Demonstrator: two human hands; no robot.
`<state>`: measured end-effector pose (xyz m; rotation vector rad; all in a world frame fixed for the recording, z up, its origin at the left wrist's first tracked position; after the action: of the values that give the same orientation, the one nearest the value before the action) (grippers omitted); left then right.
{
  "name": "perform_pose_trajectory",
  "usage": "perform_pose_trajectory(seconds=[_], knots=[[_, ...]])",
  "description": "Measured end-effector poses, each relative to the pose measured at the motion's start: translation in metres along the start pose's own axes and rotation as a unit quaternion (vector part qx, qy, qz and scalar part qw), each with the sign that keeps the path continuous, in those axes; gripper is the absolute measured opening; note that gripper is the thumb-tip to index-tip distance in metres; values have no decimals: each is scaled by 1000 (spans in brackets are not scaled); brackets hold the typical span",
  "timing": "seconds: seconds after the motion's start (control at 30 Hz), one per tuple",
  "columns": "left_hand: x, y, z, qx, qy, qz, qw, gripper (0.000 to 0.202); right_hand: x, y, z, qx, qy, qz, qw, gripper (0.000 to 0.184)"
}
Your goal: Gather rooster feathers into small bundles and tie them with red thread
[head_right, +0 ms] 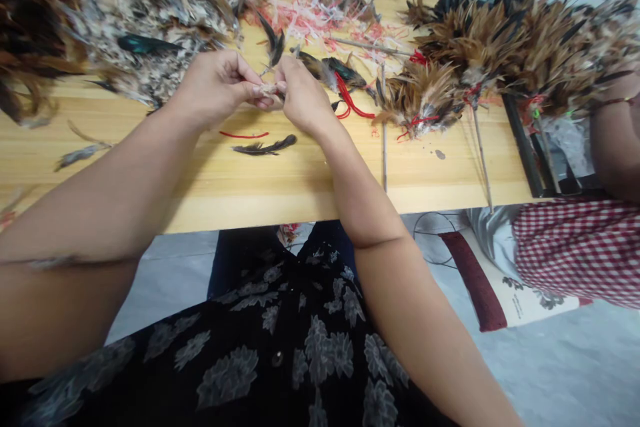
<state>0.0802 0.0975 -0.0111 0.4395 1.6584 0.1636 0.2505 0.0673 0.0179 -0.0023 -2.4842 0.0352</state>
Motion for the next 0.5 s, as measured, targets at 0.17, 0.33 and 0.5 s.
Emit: perform_pose_trajectory(seconds=[0.17, 0.33, 0.5], knots=[[-1, 1, -3, 29, -4, -20, 999, 46, -9, 6, -5, -19, 13, -2, 1000, 39], [-5, 0, -2, 26, 27, -22, 999, 53, -16, 9, -6, 3, 23, -3, 1000, 37], [3, 2, -8, 49, 24, 8, 998, 43, -18, 15, -8, -8, 16, -3, 1000, 41]])
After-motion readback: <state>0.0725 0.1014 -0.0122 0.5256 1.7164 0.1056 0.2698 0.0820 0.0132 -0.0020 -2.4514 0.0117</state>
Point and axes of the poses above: each hand's wrist, its own y-axis towards the middle knuckle, its own z-axis out of the palm, x = y × z, the point moved 7 cm from there along y, towards the middle knuckle, and after that the axes turned 14 degrees about z, right-handed, at the moved point
